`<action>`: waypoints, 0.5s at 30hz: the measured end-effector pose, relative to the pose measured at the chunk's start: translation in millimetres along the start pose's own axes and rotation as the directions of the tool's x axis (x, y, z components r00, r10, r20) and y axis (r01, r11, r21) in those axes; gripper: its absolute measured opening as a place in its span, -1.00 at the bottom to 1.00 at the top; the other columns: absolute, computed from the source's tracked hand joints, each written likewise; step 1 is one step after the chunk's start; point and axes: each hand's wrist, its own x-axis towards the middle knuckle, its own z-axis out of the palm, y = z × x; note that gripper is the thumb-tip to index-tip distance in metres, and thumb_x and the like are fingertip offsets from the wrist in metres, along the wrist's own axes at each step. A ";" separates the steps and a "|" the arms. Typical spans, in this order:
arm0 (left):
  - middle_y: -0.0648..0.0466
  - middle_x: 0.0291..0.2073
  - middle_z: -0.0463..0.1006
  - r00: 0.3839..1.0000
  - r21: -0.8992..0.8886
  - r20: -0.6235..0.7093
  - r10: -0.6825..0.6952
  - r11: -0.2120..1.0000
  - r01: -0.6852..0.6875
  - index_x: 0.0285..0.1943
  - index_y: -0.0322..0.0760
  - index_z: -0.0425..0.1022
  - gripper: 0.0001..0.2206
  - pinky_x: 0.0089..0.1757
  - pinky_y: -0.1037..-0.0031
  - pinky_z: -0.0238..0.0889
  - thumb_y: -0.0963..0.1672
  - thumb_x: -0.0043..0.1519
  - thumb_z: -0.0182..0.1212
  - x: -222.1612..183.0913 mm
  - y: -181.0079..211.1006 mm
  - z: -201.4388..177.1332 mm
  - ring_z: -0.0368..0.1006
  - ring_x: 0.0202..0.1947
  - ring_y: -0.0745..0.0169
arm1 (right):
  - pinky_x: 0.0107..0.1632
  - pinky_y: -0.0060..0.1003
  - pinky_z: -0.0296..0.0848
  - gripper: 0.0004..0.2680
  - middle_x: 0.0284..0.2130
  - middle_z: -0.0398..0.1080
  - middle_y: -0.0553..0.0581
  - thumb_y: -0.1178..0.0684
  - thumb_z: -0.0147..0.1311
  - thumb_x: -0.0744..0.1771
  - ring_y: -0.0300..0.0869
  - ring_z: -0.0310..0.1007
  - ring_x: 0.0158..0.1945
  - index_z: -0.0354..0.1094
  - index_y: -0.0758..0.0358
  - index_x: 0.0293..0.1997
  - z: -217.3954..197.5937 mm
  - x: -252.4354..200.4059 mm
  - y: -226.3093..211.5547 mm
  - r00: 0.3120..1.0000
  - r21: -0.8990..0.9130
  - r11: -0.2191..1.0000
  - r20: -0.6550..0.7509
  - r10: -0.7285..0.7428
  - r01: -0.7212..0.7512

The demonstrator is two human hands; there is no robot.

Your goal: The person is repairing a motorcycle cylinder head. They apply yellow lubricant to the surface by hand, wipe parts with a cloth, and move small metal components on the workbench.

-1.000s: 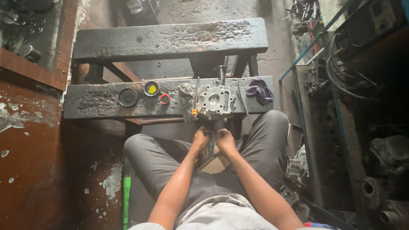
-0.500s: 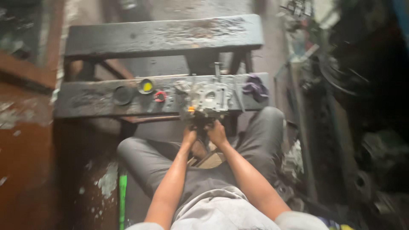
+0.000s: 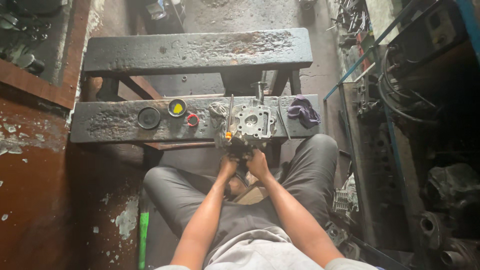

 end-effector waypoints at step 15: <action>0.05 0.06 0.51 0.925 -0.426 0.210 -0.316 0.822 0.377 0.23 -0.26 0.41 -0.59 0.02 0.31 0.26 0.00 0.29 -0.05 9.2 -10.7 18.8 0.39 0.05 0.17 | -0.25 -0.04 0.51 -0.80 -0.43 0.51 0.35 0.12 0.30 0.21 0.14 0.57 -0.32 0.43 0.46 -0.25 14.6 -12.2 37.0 0.989 -0.047 0.990 0.054 0.139 -0.137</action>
